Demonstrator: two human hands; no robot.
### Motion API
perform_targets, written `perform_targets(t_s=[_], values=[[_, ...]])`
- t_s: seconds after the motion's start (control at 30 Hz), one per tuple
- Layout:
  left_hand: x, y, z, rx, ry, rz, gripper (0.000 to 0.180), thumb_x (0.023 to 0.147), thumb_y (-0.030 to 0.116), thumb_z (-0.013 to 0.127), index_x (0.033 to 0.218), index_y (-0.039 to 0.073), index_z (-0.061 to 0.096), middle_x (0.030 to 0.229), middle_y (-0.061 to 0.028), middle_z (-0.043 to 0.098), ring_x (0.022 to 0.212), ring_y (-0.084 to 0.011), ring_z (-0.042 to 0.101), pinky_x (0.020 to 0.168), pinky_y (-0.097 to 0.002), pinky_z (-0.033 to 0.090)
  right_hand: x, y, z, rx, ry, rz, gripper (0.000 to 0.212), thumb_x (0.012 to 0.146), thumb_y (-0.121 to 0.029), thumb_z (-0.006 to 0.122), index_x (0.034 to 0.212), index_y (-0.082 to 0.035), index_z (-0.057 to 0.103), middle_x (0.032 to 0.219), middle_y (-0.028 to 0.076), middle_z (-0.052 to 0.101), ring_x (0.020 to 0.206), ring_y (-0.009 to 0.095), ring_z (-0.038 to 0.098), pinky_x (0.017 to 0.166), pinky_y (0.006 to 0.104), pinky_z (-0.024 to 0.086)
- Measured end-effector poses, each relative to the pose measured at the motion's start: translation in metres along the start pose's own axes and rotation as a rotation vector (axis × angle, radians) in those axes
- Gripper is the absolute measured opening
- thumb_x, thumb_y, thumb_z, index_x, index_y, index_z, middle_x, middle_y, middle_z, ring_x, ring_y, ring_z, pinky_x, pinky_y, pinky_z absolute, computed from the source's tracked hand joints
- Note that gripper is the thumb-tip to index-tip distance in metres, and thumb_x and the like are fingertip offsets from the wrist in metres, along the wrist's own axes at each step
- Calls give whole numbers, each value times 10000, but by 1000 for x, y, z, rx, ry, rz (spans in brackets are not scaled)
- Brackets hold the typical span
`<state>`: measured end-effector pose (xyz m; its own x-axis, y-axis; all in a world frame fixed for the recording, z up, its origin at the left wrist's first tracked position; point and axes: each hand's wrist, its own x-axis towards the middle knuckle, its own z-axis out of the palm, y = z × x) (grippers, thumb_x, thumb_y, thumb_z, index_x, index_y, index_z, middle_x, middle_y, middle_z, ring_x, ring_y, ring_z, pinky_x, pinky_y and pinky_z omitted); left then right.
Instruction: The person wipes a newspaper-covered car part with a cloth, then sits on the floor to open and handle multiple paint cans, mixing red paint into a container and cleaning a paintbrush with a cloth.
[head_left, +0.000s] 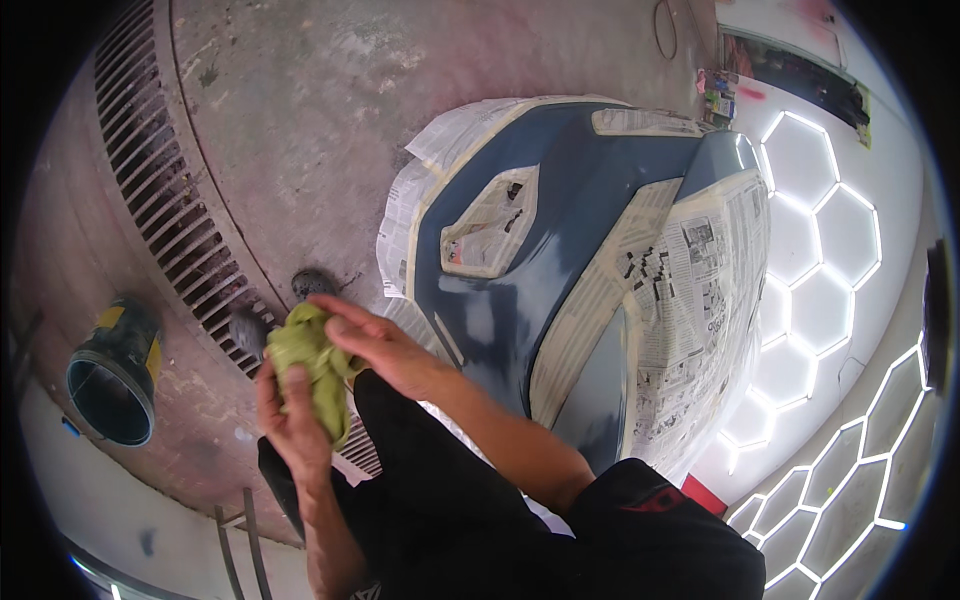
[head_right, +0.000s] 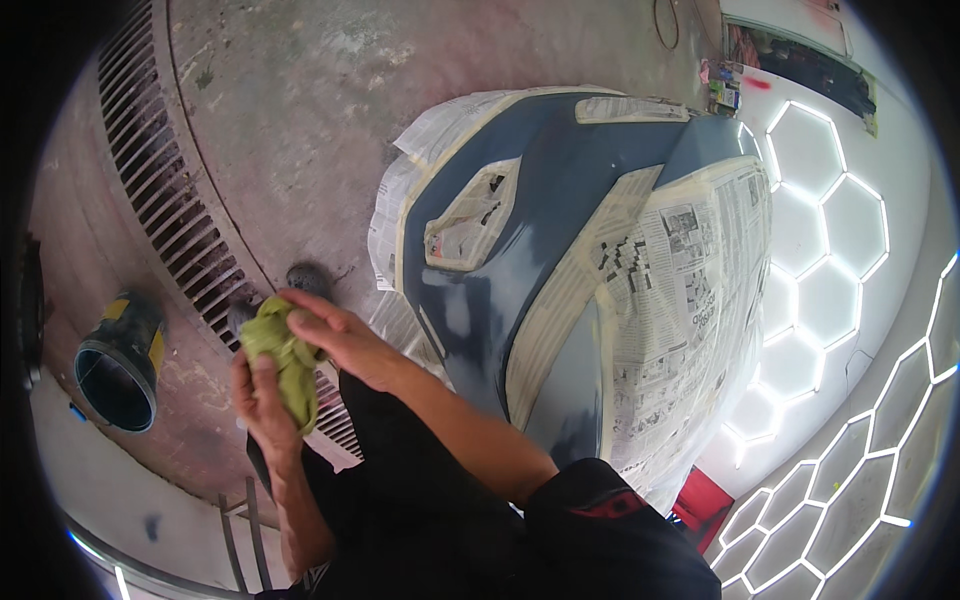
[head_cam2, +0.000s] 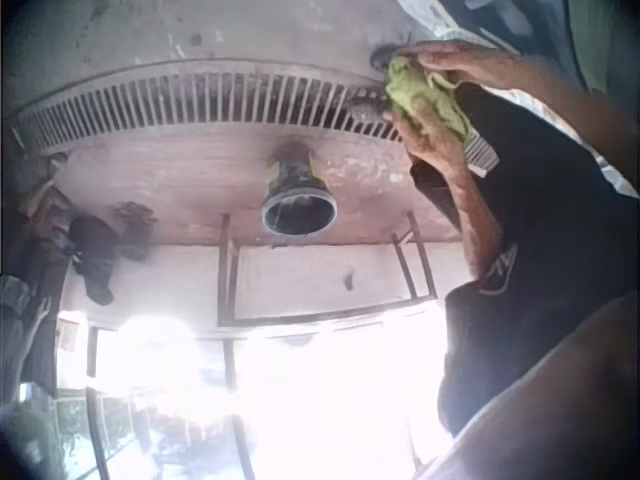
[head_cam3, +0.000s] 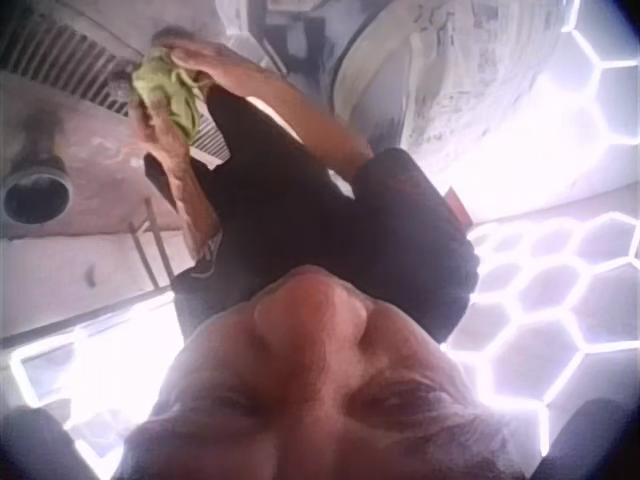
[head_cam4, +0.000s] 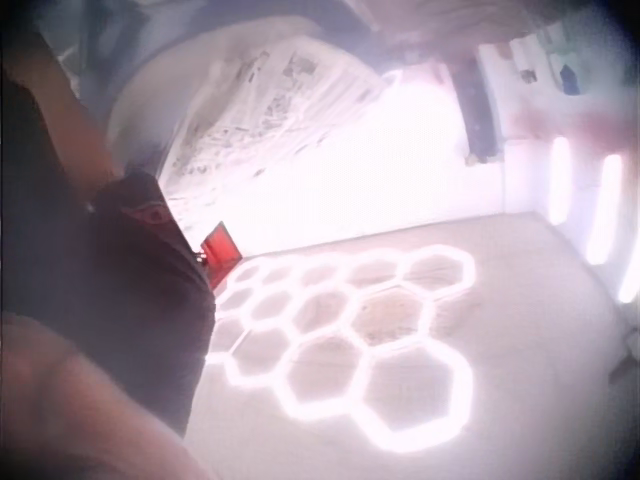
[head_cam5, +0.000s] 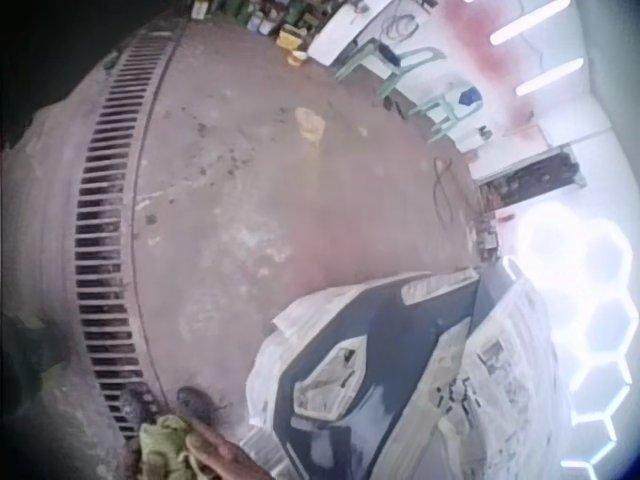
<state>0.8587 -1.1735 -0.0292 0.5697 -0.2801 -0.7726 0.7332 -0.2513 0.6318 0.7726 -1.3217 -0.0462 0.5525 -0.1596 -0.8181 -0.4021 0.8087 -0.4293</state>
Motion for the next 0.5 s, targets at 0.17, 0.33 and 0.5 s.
perform_targets(t_s=[0.17, 0.33, 0.5], values=[[-11, 14, 50, 137, -733, 17, 528, 1082, 129, 743, 1574, 7, 600, 1446, -143, 684, 1359, -228, 620, 1190, -388, 473, -13, -63, -51, -252, 448, 47, 527, 1036, -363, 841, 1429, -51, 679, 1206, 42, 752, 1111, 144, 701, 972, 312, 570], [21, 23, -9, 245, -685, -75, 416, 1112, 100, 693, 1506, -26, 650, 1458, -116, 716, 1281, -206, 708, 1112, -344, 546, -33, -173, -133, -1365, 963, -334, 502, 1001, -161, 831, 1461, -63, 654, 1434, 169, 647, 1318, 337, 640, 1075, 467, 560], [111, 43, -129, 394, -69, -13, 416, 1146, 236, 647, 1475, -19, 661, 1250, -80, 748, 1110, -178, 696, 993, -340, 550, -45, -134, -150, -1947, 940, 12, 628, 993, -173, 784, 1576, -66, 575, 1707, 273, 381, 1596, 598, 312, 1243, 626, 417]])
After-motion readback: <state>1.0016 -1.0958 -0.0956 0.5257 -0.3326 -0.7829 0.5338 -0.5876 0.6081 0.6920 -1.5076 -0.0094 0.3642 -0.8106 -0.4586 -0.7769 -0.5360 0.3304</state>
